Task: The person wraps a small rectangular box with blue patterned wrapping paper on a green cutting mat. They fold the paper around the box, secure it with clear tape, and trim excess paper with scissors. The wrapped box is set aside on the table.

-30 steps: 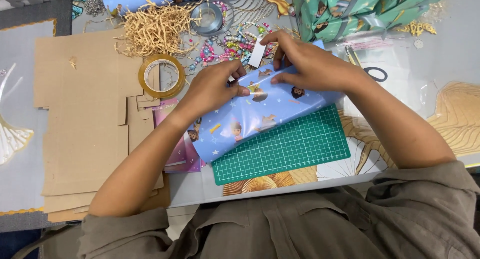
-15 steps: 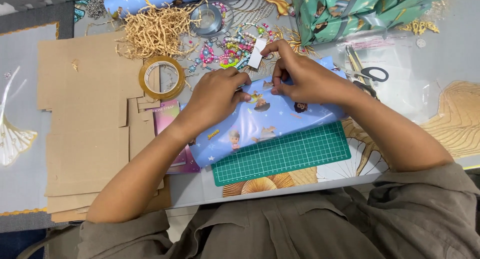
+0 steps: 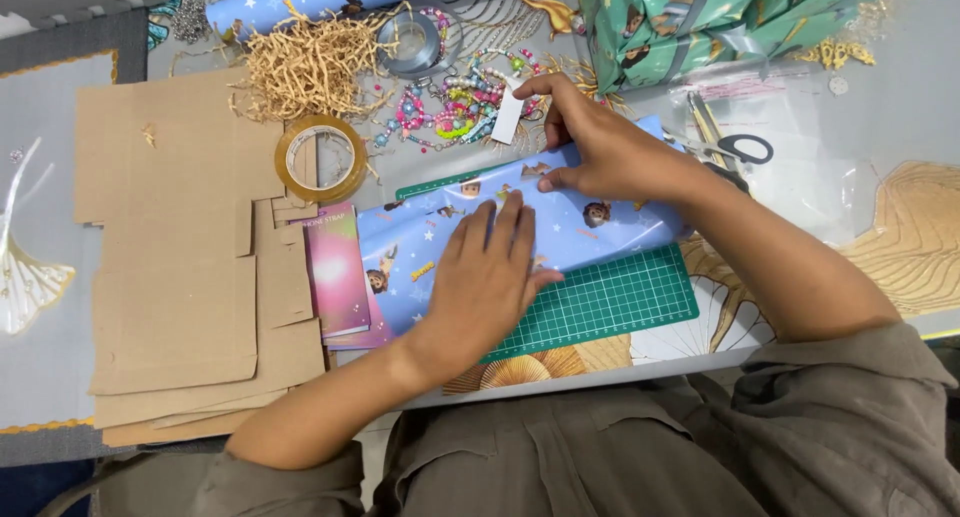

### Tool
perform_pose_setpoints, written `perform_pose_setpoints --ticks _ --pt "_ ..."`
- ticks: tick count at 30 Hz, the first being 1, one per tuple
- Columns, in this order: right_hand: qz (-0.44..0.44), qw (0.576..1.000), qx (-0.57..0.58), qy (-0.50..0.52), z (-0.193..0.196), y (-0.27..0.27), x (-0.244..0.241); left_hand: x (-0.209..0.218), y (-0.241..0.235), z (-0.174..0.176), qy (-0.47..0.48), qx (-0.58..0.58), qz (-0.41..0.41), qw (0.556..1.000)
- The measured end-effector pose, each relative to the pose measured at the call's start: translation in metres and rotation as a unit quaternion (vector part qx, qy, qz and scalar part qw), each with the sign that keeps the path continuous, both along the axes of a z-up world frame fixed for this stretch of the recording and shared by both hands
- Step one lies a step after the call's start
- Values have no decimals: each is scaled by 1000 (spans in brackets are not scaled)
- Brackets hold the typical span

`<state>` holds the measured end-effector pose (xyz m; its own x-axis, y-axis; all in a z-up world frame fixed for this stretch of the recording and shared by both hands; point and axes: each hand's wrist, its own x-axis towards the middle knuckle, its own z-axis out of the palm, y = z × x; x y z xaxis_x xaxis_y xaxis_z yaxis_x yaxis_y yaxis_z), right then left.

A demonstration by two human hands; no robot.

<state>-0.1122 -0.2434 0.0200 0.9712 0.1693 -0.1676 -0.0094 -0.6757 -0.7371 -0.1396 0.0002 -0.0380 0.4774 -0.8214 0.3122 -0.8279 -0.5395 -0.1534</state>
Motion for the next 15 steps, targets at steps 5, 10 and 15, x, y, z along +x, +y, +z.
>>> perform_pose_setpoints --ticks 5,10,15 --pt "49 996 -21 -74 -7 -10 8 -9 0 -7 -25 5 22 999" --pt "113 986 0 -119 -5 -6 16 -8 1 -16 -54 -16 10 998" --pt "138 983 -111 -42 -11 4 29 -8 -1 -27 -82 -94 -11 992"
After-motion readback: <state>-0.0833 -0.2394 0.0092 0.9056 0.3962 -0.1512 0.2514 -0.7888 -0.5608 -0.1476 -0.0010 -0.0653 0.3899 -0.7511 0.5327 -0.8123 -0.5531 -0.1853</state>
